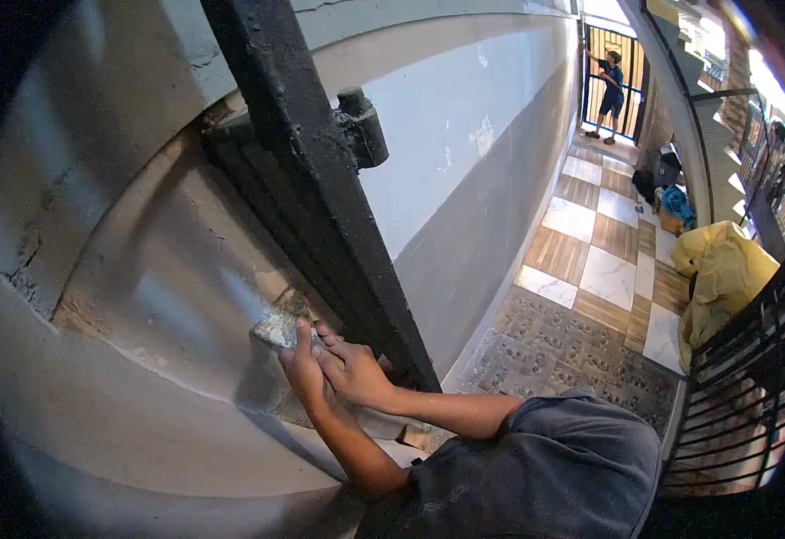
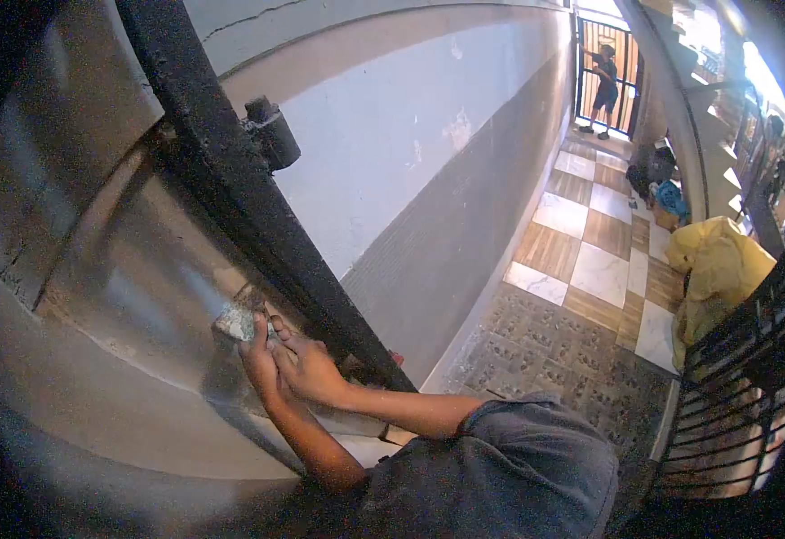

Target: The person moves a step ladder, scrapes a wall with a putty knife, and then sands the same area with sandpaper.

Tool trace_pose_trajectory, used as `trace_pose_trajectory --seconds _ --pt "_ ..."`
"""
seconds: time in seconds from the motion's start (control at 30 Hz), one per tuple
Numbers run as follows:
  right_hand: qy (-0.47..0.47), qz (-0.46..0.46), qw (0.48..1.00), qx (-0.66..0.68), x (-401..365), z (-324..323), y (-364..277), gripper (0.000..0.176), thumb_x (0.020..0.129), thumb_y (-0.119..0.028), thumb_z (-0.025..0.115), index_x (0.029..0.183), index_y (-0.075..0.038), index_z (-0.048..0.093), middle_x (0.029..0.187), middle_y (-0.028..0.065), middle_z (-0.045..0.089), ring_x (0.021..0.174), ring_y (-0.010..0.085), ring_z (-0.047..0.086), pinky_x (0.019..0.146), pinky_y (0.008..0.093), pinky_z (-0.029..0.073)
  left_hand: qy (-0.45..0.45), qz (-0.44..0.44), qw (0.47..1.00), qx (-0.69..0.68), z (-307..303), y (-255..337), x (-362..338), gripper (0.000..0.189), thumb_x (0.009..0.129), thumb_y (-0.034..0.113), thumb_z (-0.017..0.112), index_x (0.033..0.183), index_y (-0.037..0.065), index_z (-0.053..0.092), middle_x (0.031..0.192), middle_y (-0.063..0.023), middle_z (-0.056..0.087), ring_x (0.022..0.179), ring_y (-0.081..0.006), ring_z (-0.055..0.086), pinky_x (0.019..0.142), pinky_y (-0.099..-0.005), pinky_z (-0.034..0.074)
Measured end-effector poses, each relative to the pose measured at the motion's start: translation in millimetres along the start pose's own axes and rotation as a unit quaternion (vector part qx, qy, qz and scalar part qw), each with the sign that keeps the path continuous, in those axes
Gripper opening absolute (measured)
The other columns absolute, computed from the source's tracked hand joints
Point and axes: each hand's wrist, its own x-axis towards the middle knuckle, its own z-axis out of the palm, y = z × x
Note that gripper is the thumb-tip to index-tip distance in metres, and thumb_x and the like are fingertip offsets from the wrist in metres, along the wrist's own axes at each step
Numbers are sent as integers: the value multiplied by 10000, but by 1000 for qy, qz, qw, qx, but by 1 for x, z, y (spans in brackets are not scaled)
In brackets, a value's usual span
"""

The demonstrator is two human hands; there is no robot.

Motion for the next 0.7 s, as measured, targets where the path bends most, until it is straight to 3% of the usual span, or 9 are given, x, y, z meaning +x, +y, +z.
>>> trace_pose_trajectory --seconds 0.13,0.23,0.27,0.33,0.4,0.47,0.53,0.67,0.7 --pt "40 -27 999 -6 -1 3 1 278 853 -155 480 1009 68 535 884 271 574 812 283 621 692 348 454 -37 1 999 15 3 4 -3 270 850 186 559 1007 -28 509 762 -93 572 631 -178 573 536 -308 491" --pt "31 -59 998 7 -2 -1 13 220 840 -127 465 874 68 561 634 191 542 561 172 529 538 321 416 58 2 993 99 12 8 -13 285 836 267 580 858 -16 582 794 -97 600 649 -176 585 552 -298 488" --pt "25 -93 995 5 7 0 17 216 836 -120 460 824 71 560 562 160 510 507 139 483 492 312 396 54 41 978 200 14 17 -12 299 827 286 589 843 -13 582 792 -94 608 668 -167 589 554 -288 478" --pt "41 -68 997 4 27 -3 -14 247 853 -137 460 744 71 538 515 116 476 466 133 455 462 304 381 30 133 981 138 23 31 -1 299 821 290 593 800 -8 574 722 -72 599 616 -152 580 537 -283 459" --pt "11 53 996 72 43 -8 -42 286 868 -187 473 781 68 571 636 188 565 587 126 506 560 319 418 7 71 986 151 48 80 -13 266 827 255 574 802 -9 577 682 -67 588 581 -142 571 514 -275 452" --pt "15 36 997 61 46 -11 -43 293 873 -184 476 760 72 563 635 179 571 580 101 493 542 304 409 42 163 963 212 43 58 4 254 833 239 566 821 -14 580 659 -70 583 558 -133 563 497 -271 446" --pt "-13 27 999 -33 29 -17 -21 318 903 -167 436 732 78 544 597 1 512 589 74 464 547 254 403 11 127 992 21 41 37 -7 240 834 220 563 808 -17 584 650 -73 584 539 -131 557 489 -271 443" --pt "-30 76 995 61 24 -20 -17 280 895 -124 443 770 97 561 704 33 567 676 70 470 630 241 412 35 85 993 73 40 32 -11 225 838 198 555 829 -26 581 658 -81 596 527 -127 555 484 -269 442" --pt "-38 21 998 42 26 -22 -19 282 893 -135 454 758 82 574 693 45 566 677 72 473 626 243 412 24 48 997 62 41 43 -16 254 831 216 573 859 -36 578 710 -87 607 563 -137 565 509 -278 449"
